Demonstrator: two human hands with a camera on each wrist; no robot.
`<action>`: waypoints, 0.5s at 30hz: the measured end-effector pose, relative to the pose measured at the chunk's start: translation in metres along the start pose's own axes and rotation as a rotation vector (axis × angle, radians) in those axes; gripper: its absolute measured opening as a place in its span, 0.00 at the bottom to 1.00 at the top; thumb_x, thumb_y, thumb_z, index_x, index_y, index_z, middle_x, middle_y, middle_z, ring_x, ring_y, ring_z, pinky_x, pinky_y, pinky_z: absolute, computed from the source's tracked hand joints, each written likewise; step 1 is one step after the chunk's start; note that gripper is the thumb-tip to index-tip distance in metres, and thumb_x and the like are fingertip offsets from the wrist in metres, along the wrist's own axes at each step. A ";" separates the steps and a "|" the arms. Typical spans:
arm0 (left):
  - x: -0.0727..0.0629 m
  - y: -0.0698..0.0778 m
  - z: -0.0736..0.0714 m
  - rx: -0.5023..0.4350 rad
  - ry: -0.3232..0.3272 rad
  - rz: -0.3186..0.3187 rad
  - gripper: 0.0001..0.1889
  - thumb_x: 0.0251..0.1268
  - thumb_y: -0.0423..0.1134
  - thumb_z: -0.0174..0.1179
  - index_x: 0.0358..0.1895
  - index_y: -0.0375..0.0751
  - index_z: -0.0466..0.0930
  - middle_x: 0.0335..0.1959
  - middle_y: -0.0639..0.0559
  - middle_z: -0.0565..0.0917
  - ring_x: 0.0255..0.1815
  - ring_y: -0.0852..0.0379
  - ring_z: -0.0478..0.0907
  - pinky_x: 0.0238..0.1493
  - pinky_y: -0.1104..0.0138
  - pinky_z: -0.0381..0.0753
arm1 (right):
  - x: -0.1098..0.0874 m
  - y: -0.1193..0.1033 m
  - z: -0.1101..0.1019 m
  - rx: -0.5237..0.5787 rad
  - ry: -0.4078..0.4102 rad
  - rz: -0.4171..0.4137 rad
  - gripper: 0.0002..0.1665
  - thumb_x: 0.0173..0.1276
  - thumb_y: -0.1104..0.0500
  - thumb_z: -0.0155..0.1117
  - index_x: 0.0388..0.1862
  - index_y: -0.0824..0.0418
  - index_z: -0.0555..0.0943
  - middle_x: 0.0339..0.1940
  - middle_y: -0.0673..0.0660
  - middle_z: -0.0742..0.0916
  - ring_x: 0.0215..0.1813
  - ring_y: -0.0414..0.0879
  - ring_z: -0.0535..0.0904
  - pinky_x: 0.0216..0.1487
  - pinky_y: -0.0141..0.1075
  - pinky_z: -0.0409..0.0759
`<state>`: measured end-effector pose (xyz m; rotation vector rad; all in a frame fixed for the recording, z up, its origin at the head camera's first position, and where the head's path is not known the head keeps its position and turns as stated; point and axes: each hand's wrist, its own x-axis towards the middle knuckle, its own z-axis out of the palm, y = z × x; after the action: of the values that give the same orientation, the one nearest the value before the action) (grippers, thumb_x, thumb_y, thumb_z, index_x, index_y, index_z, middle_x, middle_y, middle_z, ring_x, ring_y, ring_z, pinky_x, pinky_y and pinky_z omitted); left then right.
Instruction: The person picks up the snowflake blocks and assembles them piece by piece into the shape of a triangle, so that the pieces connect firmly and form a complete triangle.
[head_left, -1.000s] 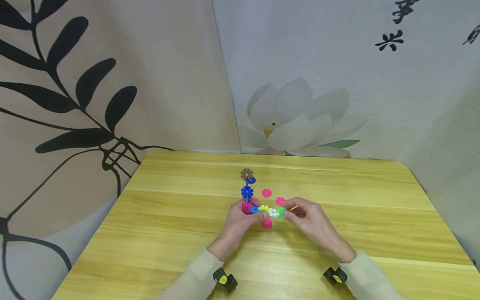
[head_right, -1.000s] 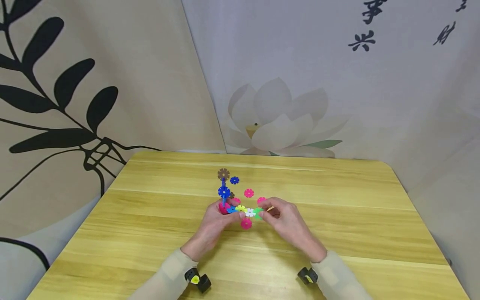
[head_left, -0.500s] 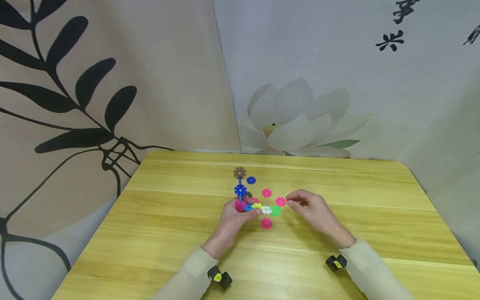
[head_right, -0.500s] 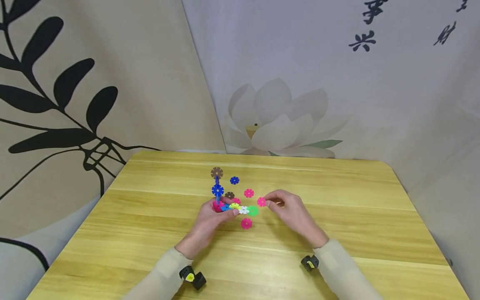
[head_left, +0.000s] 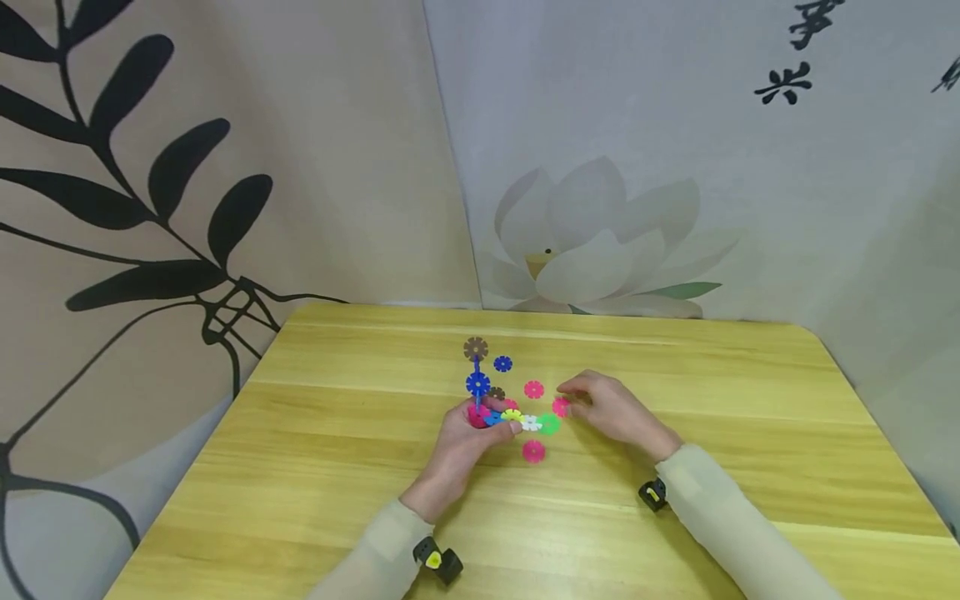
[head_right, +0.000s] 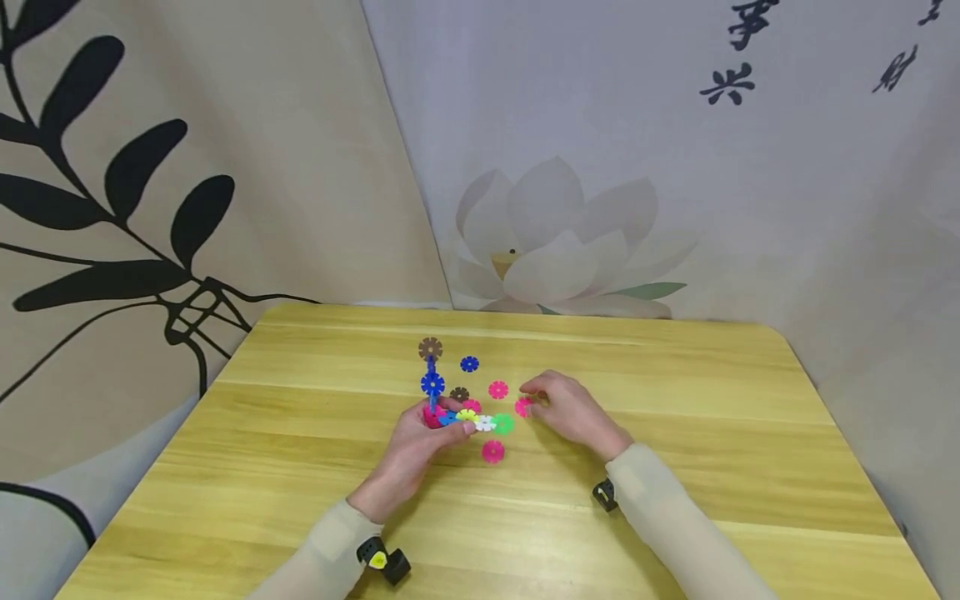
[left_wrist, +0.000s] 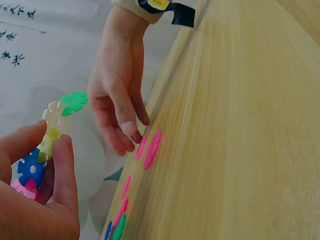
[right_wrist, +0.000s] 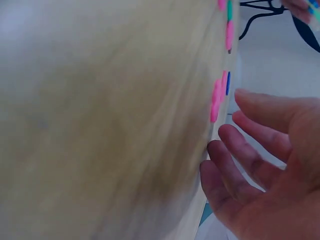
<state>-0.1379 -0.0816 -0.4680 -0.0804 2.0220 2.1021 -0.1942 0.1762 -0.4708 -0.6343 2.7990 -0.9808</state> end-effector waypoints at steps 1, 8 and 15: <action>0.000 -0.001 0.000 -0.001 -0.002 -0.002 0.22 0.56 0.37 0.77 0.52 0.36 0.80 0.40 0.49 0.84 0.37 0.55 0.77 0.47 0.61 0.79 | 0.002 0.000 0.000 -0.016 -0.010 -0.001 0.18 0.72 0.64 0.69 0.59 0.64 0.85 0.52 0.57 0.87 0.54 0.54 0.82 0.60 0.52 0.81; -0.001 -0.003 0.000 -0.032 -0.019 0.015 0.21 0.57 0.36 0.76 0.51 0.36 0.80 0.38 0.49 0.85 0.37 0.55 0.81 0.49 0.59 0.82 | 0.008 0.002 0.001 -0.061 -0.059 -0.010 0.19 0.70 0.65 0.70 0.59 0.65 0.85 0.52 0.58 0.85 0.53 0.52 0.81 0.59 0.51 0.81; 0.000 -0.004 0.000 -0.056 -0.015 0.017 0.20 0.57 0.34 0.76 0.50 0.35 0.79 0.39 0.49 0.85 0.37 0.56 0.82 0.49 0.60 0.83 | 0.010 0.003 0.002 -0.078 -0.072 -0.006 0.11 0.68 0.63 0.73 0.49 0.62 0.87 0.47 0.54 0.83 0.50 0.50 0.79 0.56 0.49 0.81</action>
<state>-0.1366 -0.0813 -0.4719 -0.0573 1.9624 2.1634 -0.2042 0.1724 -0.4739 -0.6731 2.7852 -0.8364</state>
